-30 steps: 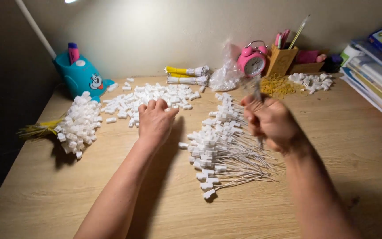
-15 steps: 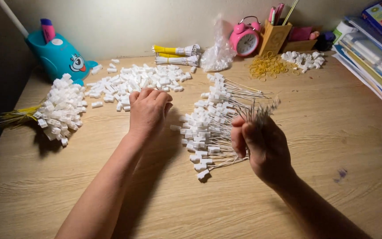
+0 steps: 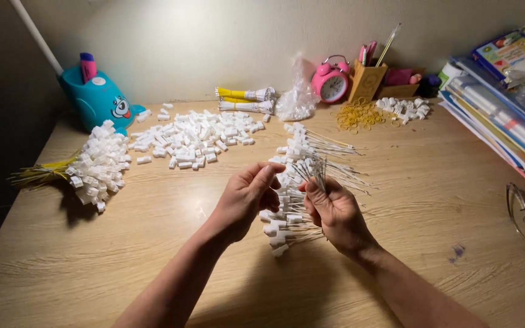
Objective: The person repeatedly picks up small white plastic connectors and thin metal wires from a wooden desk. They insert the wires into the connectors by hand, then place the assembled units into a growing pile on the right side of the workspace.
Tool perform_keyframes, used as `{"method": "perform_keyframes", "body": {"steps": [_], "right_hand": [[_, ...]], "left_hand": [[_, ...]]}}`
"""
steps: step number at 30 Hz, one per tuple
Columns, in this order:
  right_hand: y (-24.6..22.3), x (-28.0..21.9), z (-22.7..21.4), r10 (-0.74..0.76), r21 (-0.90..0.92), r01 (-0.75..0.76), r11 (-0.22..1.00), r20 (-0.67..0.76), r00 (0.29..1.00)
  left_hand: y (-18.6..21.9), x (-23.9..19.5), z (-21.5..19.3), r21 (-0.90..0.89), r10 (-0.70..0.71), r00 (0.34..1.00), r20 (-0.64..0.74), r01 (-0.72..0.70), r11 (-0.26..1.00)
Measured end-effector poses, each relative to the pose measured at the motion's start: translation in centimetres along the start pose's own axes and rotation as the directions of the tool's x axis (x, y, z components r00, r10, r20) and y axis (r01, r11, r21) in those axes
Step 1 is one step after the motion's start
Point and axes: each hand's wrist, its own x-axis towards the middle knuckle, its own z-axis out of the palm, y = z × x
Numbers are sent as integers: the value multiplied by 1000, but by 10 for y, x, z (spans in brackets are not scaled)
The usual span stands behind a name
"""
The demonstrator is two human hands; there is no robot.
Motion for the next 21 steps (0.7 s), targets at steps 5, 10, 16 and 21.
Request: {"method": "perform_keyframes", "body": {"steps": [5,10,16,21], "right_hand": [[-1,30,0,-47,-192,66,979,103,994],[-16,41,10,-22,-277,70,958,172,985],[1,78,10,-25,-165,32,986,40,999],[9,105,4,10,-134,-4,991,43,999]], "left_hand": [[-2,13,-2,26,70,997,-28,-70,997],[2,16,-14,122,135,987,-92,-123,985],[1,39,-16,101,147,979,-140,-133,986],[-6,48,-21,-138,13,997,-80,-24,990]]}}
